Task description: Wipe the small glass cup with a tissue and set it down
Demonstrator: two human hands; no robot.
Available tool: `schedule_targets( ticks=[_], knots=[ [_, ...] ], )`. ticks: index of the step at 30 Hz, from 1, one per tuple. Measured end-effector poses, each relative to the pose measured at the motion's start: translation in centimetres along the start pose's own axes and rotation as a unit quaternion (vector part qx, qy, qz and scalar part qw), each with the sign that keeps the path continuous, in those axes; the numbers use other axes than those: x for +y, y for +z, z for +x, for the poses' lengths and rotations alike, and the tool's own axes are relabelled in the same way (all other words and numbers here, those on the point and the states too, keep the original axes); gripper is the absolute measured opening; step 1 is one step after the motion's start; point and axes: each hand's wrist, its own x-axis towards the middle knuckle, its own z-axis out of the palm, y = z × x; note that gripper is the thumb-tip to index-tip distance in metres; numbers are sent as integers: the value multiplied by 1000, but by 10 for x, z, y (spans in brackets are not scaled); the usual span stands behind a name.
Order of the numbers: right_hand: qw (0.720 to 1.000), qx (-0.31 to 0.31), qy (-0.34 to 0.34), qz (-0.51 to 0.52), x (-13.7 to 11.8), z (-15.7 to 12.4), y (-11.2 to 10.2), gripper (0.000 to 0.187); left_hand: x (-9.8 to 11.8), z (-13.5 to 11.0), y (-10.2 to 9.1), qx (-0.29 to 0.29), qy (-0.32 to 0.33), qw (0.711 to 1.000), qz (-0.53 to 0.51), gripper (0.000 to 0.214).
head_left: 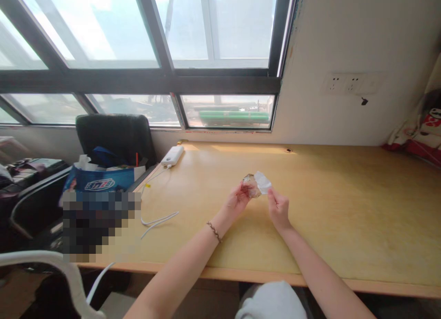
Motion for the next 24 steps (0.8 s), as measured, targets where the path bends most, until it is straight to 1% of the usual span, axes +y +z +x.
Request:
schedule_targets(
  ticks=[1, 2, 3, 4, 5, 6, 8, 9, 11, 15, 17, 18, 21, 24],
  knots=[
    [1000, 14, 18, 16, 3, 2, 1, 33, 0, 0, -1, -3, -6, 1000, -6, 14],
    [997, 24, 50, 56, 7, 4, 3, 31, 0, 0, -1, -5, -14, 1000, -8, 15],
    [989, 26, 91, 114, 10, 6, 4, 30, 0, -1, -1, -5, -24, 1000, -5, 16],
    [974, 20, 133, 183, 14, 9, 6, 27, -1, -2, -2, -3, -34, 999, 1, 16],
    [951, 9, 174, 257, 16, 11, 7, 25, -1, -2, -2, -1, -42, 999, 9, 17],
    [922, -8, 210, 326, 18, 14, 7, 23, -1, -3, -2, 2, -48, 999, 18, 18],
    [869, -48, 263, 417, 20, 17, 6, 23, 0, -3, -3, 2, -55, 998, 36, 20],
    [851, -65, 279, 440, 20, 18, 6, 23, 1, -3, -3, -2, -58, 997, 43, 20],
    [827, -99, 302, 464, 18, 19, 4, 24, 3, -4, -4, -14, -66, 996, 55, 22],
    [793, -163, 340, 479, 15, 18, 2, 30, 6, -5, -2, -25, -64, 995, 68, 23],
    [788, -181, 347, 476, 16, 17, 1, 31, 6, -5, 0, -21, -52, 996, 71, 21],
    [790, -183, 341, 475, 15, 17, 1, 30, 5, -5, 1, -18, -48, 996, 76, 19],
    [811, -183, 287, 475, 12, 16, -1, 26, 0, -4, 4, -4, -39, 993, 113, 20],
    [834, -191, 236, 460, 5, 15, -1, 28, -9, -1, 4, 41, -8, 986, 163, 22]
  ],
)
